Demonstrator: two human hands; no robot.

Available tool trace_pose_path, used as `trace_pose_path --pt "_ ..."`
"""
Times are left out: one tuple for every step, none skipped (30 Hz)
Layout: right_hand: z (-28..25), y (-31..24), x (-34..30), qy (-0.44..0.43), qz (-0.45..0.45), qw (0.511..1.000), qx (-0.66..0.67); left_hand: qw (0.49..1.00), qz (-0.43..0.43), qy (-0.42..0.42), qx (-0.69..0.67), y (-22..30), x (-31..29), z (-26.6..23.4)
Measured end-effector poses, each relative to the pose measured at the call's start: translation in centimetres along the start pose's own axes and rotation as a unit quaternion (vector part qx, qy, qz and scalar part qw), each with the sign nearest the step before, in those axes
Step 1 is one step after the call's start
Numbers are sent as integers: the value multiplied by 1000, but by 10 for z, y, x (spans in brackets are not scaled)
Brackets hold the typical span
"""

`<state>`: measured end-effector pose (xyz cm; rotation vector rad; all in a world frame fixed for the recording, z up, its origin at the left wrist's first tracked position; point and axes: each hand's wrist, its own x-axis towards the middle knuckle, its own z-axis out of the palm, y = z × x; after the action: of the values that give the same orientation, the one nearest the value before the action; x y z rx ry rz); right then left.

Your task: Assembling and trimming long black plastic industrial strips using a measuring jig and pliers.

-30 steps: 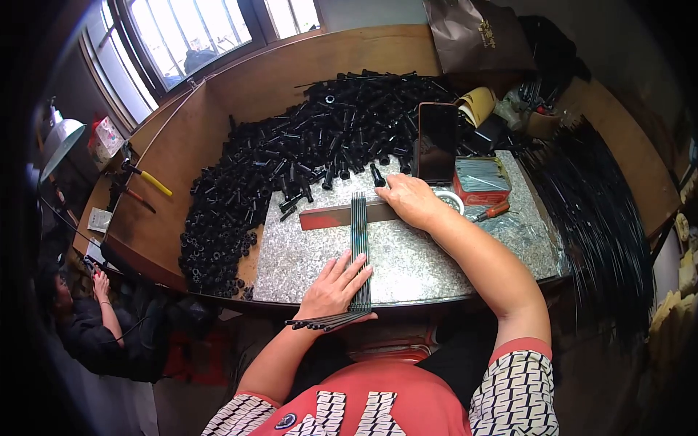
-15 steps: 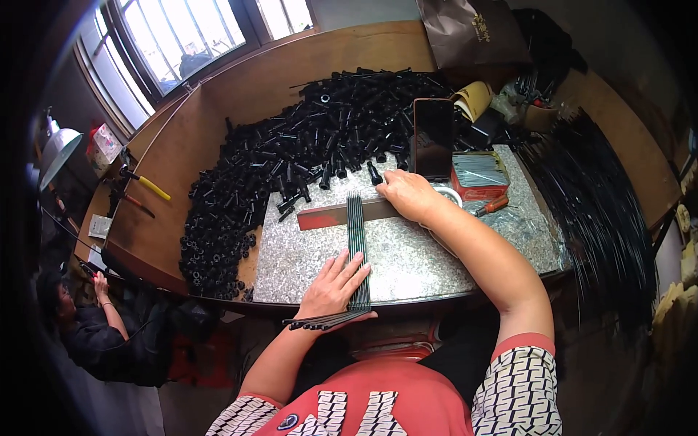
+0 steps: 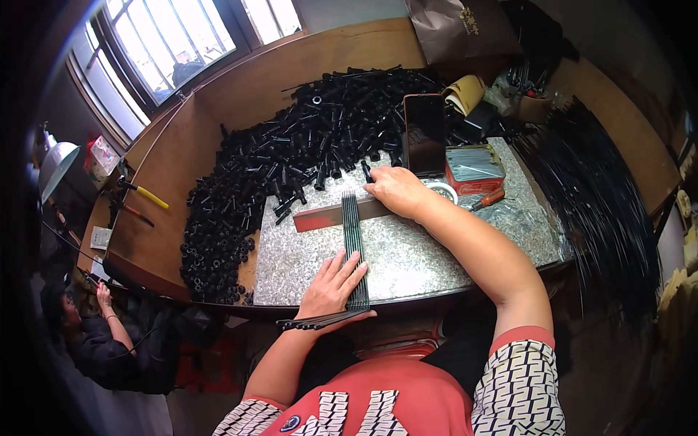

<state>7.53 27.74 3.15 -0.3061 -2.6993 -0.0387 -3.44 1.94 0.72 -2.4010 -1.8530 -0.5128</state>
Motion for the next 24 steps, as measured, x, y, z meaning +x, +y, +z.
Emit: trace_pose_path --pt "0 -1 1 5 -5 1000 -5 1000 0 0 0 0 0 0" --pt "0 -2 3 10 -11 1000 -10 1000 0 0 1 0 0 0" --pt "1 -2 4 10 -11 1000 -10 1000 0 1 2 0 0 0" --pt "1 -3 6 4 -9 1000 -14 1000 0 1 2 0 0 0" --pt "1 -3 7 -1 -7 1000 -19 1000 -2 0 -1 0 0 -1" --pt "1 -3 7 -1 -7 1000 -19 1000 -4 0 -4 0 0 -1" --pt "1 -3 8 5 -15 1000 -22 1000 -4 0 -4 0 0 -1" --pt "1 -3 8 12 -23 999 -26 1000 -2 1 -1 0 0 -1" --pt "1 -3 8 12 -24 999 -26 1000 1 2 3 0 0 -1" --pt "1 -3 8 5 -20 999 -24 1000 0 2 3 0 0 -1" --pt "1 -3 8 -2 -17 1000 -23 1000 1 3 1 0 0 -1" --pt "1 -3 7 -2 -17 1000 -23 1000 2 4 0 0 0 -1" --pt "0 -3 7 -12 -12 1000 -13 1000 2 5 0 -1 0 -1" --pt "0 -4 7 -22 -8 1000 -3 1000 4 7 4 -1 0 0" --pt "0 -4 7 -23 -8 1000 -3 1000 7 9 7 -1 0 0" --pt "1 -3 7 -21 -5 1000 3 1000 7 9 7 -1 0 0" --pt "1 -3 7 -20 -2 1000 10 1000 7 9 5 -1 -1 0" --pt "1 -3 7 -20 -2 1000 10 1000 6 10 3 -1 -1 0" --pt "2 -3 8 -16 -7 1000 8 1000 6 10 3 -1 -1 0" --pt "3 -2 8 -12 -11 1000 6 1000 7 10 6 -1 -1 1" --pt "2 -3 8 -12 -11 1000 6 1000 8 10 9 -2 -1 1" --pt "2 -4 9 -13 -8 1000 6 1000 8 9 9 -1 -1 1" --pt "2 -5 9 -14 -6 1000 6 1000 7 8 6 -1 -1 1" --pt "1 -6 10 -14 -6 1000 6 1000 5 7 4 -1 0 0"
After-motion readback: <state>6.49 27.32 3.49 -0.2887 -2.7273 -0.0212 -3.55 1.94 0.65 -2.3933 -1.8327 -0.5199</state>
